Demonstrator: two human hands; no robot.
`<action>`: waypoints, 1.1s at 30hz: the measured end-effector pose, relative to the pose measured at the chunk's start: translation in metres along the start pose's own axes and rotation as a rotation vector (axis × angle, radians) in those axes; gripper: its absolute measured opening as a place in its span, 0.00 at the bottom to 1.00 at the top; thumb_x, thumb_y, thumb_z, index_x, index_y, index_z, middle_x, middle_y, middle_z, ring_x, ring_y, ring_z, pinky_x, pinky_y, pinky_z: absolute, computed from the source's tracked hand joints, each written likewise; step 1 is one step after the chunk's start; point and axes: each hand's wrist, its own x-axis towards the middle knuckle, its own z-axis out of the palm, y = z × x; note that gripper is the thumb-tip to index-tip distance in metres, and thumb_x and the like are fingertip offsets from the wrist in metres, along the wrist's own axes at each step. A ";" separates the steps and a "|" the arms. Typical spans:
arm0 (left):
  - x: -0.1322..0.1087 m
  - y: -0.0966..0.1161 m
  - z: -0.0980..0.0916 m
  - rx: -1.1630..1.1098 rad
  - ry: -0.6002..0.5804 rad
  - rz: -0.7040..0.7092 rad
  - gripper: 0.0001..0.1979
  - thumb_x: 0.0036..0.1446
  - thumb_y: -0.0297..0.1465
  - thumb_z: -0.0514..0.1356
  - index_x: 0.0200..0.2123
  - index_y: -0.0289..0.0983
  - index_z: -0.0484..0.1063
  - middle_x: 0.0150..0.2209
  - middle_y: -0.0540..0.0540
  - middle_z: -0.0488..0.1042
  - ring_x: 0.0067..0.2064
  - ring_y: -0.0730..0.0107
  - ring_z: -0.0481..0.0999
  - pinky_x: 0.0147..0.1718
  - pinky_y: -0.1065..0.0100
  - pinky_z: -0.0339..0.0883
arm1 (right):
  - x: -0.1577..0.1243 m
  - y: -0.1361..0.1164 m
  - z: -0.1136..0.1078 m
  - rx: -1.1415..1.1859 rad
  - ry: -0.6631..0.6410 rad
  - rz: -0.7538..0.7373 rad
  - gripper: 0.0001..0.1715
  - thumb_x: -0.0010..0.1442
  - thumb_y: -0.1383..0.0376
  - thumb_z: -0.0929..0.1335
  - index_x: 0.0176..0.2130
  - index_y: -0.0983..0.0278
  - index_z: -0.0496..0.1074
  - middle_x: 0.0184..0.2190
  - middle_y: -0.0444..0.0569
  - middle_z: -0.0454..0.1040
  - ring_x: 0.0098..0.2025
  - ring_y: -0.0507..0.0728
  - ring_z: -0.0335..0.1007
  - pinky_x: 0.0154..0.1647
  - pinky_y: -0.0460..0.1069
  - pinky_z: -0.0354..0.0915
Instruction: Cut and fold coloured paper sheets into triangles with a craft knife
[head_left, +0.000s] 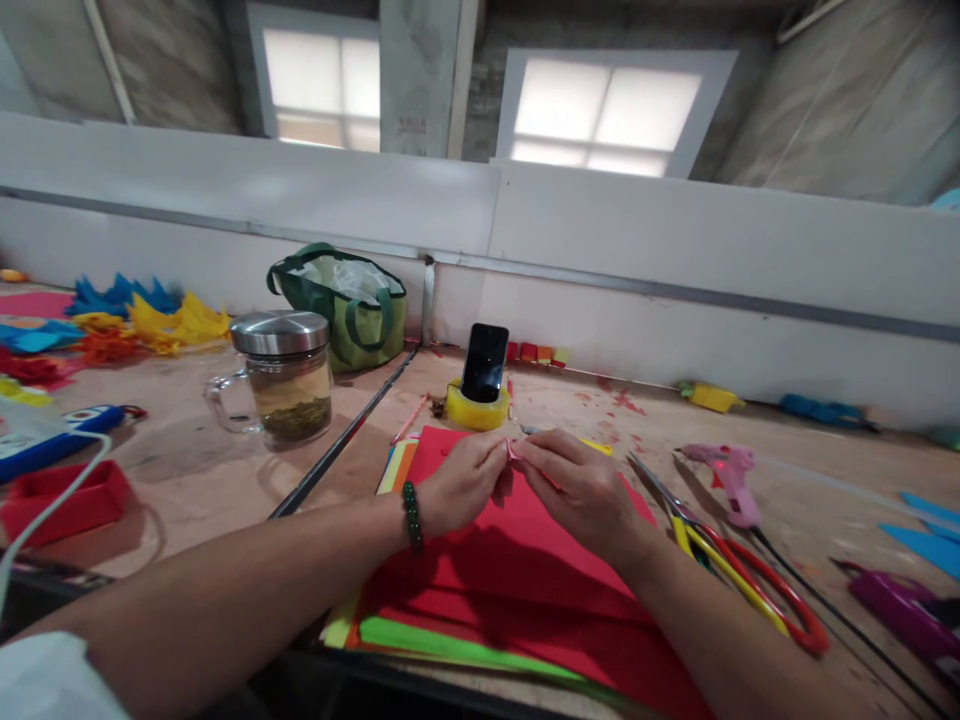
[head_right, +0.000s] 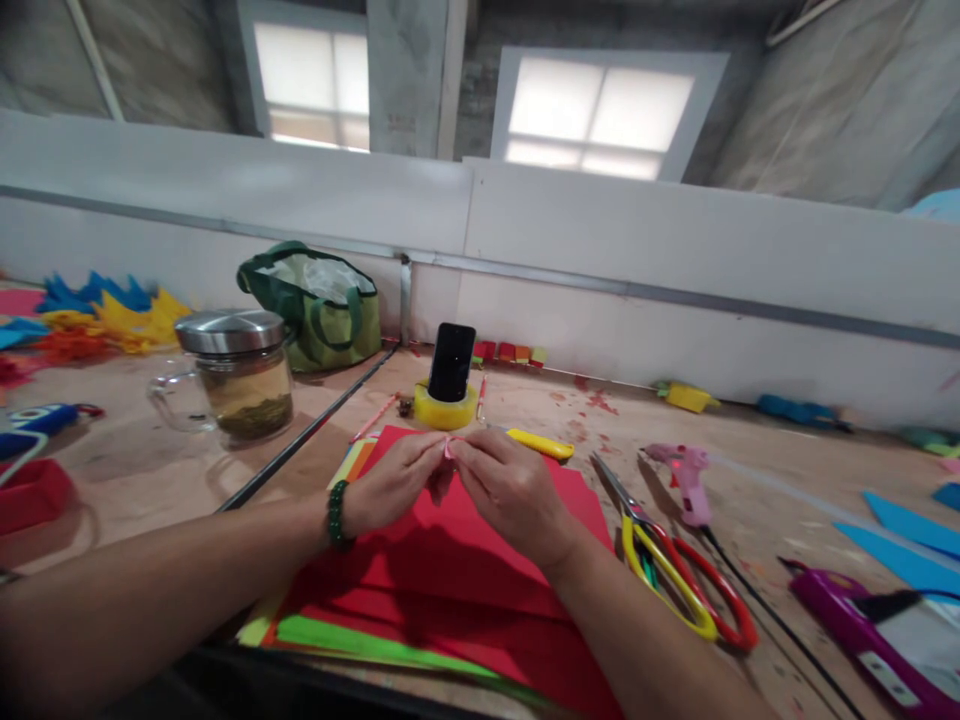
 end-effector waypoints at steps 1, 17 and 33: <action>0.001 -0.002 0.000 -0.009 0.004 0.007 0.18 0.63 0.37 0.41 0.23 0.38 0.58 0.19 0.51 0.64 0.22 0.73 0.66 0.23 0.72 0.62 | 0.000 0.000 0.000 -0.006 -0.002 -0.003 0.17 0.61 0.75 0.64 0.48 0.61 0.70 0.39 0.51 0.74 0.40 0.54 0.71 0.38 0.49 0.70; -0.001 -0.005 0.001 0.081 0.007 0.100 0.12 0.63 0.34 0.44 0.27 0.39 0.57 0.22 0.54 0.60 0.24 0.74 0.61 0.24 0.72 0.55 | 0.012 -0.007 -0.001 0.055 0.102 0.296 0.10 0.60 0.70 0.66 0.27 0.61 0.71 0.25 0.45 0.73 0.27 0.51 0.69 0.27 0.46 0.67; 0.000 -0.001 0.001 -0.148 -0.057 0.021 0.14 0.62 0.34 0.41 0.27 0.37 0.58 0.22 0.50 0.64 0.24 0.73 0.68 0.25 0.71 0.65 | 0.006 -0.005 -0.008 -0.231 -0.092 -0.099 0.11 0.64 0.72 0.61 0.39 0.64 0.72 0.30 0.50 0.73 0.32 0.54 0.69 0.32 0.48 0.67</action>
